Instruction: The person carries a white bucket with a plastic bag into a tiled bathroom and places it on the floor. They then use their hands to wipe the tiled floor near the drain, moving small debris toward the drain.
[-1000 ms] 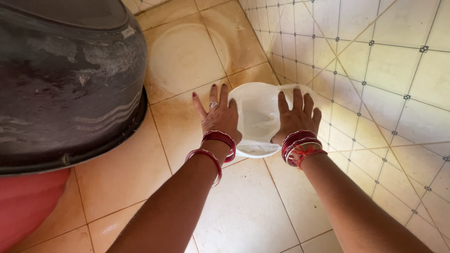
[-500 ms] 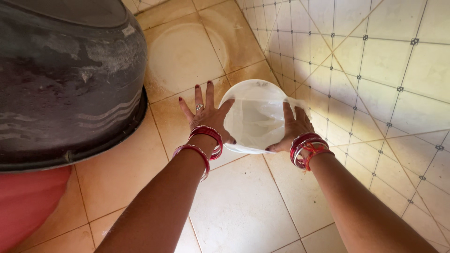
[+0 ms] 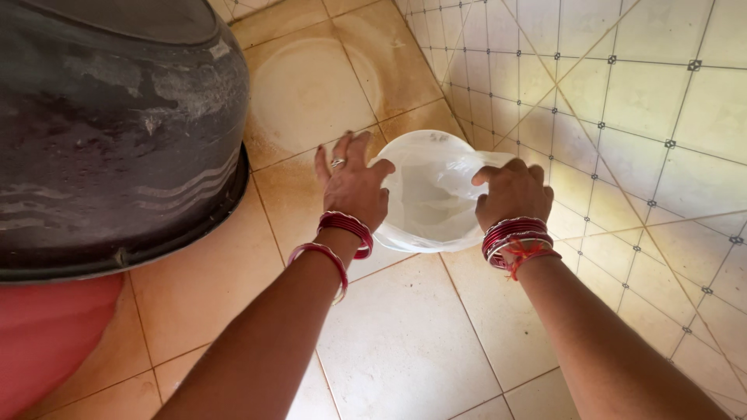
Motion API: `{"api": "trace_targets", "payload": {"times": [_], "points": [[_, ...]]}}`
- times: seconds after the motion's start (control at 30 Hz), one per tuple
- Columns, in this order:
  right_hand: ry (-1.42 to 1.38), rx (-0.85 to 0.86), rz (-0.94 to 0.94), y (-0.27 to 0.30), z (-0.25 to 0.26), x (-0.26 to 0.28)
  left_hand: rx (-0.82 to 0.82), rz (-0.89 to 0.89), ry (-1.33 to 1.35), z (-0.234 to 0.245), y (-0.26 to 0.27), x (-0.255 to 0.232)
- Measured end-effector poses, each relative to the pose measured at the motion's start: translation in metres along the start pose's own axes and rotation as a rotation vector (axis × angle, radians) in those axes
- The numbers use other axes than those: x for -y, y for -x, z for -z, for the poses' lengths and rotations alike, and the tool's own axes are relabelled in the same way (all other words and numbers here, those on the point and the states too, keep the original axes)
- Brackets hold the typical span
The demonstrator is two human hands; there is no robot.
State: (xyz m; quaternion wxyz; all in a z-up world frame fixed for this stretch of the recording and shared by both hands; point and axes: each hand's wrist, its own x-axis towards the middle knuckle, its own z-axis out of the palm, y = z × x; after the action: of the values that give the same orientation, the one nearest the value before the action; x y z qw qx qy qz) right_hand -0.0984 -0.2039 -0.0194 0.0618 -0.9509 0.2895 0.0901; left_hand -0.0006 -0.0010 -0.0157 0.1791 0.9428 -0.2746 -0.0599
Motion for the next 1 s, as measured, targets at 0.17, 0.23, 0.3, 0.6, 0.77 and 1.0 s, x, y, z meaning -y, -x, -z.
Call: {"api": "trace_targets", "payload": {"times": [0.17, 0.23, 0.3, 0.6, 0.77, 1.0], "points": [[-0.115, -0.081, 0.216, -0.013, -0.011, 0.014, 0.092, -0.38, -0.291, -0.022, -0.016, -0.01], [-0.146, -0.093, 0.234, -0.021, -0.019, 0.019, 0.173, -0.362, -0.286, -0.032, -0.02, -0.017], [-0.121, -0.088, 0.232, -0.027, -0.023, 0.022, 0.258, -0.246, -0.264, -0.039, -0.024, -0.022], [-0.013, -0.003, 0.27, -0.038, -0.003, 0.028, 0.202, -0.142, -0.301, -0.031, -0.028, -0.016], [-0.045, 0.106, 0.271, -0.058, 0.019, 0.036, 0.353, -0.011, -0.169, -0.013, -0.039, -0.02], [-0.126, 0.239, 0.165, -0.066, 0.007, 0.035, 0.43, 0.142, 0.005, -0.014, -0.044, -0.021]]}}
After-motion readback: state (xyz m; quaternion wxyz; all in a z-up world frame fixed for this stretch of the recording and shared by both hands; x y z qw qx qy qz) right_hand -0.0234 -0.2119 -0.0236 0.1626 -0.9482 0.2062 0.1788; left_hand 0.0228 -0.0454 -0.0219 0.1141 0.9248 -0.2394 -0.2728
